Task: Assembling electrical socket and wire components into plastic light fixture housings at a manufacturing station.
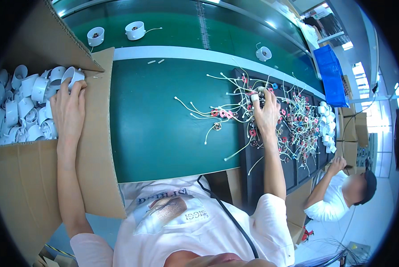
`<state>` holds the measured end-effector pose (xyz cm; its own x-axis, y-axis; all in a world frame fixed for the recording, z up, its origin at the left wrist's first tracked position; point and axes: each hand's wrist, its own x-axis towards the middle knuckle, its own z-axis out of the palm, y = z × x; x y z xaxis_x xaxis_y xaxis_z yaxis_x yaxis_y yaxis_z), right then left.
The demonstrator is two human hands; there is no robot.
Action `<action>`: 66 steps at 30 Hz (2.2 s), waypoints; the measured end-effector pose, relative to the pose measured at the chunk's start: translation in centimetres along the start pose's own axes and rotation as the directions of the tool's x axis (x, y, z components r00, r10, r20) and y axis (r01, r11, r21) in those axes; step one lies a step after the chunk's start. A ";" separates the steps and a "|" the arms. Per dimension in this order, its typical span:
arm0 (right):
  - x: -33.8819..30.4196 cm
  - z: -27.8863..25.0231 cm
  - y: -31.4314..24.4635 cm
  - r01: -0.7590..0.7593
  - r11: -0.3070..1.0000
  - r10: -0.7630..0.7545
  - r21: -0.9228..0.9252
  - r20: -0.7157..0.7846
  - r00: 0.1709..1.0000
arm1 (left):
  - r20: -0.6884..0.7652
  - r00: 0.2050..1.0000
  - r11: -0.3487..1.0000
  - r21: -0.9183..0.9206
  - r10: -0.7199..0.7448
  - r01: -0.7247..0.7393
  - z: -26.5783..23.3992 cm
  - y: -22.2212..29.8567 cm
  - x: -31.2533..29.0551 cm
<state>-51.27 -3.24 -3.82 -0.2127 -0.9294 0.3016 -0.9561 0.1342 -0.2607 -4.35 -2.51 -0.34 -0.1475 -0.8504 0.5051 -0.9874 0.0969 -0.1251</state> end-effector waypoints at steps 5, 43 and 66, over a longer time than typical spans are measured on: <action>0.9 0.7 2.3 0.122 0.966 -0.108 0.228 -0.075 0.991 | -0.048 0.999 1.000 -0.018 0.019 -0.020 0.3 0.0 0.4; 4.0 2.6 3.6 -0.131 0.987 0.128 0.093 0.038 0.991 | -0.062 0.998 0.997 -0.083 0.002 -0.008 -0.3 0.8 0.3; 2.1 0.8 -8.0 0.143 0.777 -0.182 0.613 0.001 0.983 | -0.214 0.976 0.992 -0.115 0.028 -0.054 0.6 0.0 -0.3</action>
<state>-43.88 -6.54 -1.85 -0.0347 -0.9386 0.3432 -0.6499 -0.2397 -0.7213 -4.30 -2.56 -1.06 -0.1843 -0.7170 0.6722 -0.9781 0.2013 -0.0535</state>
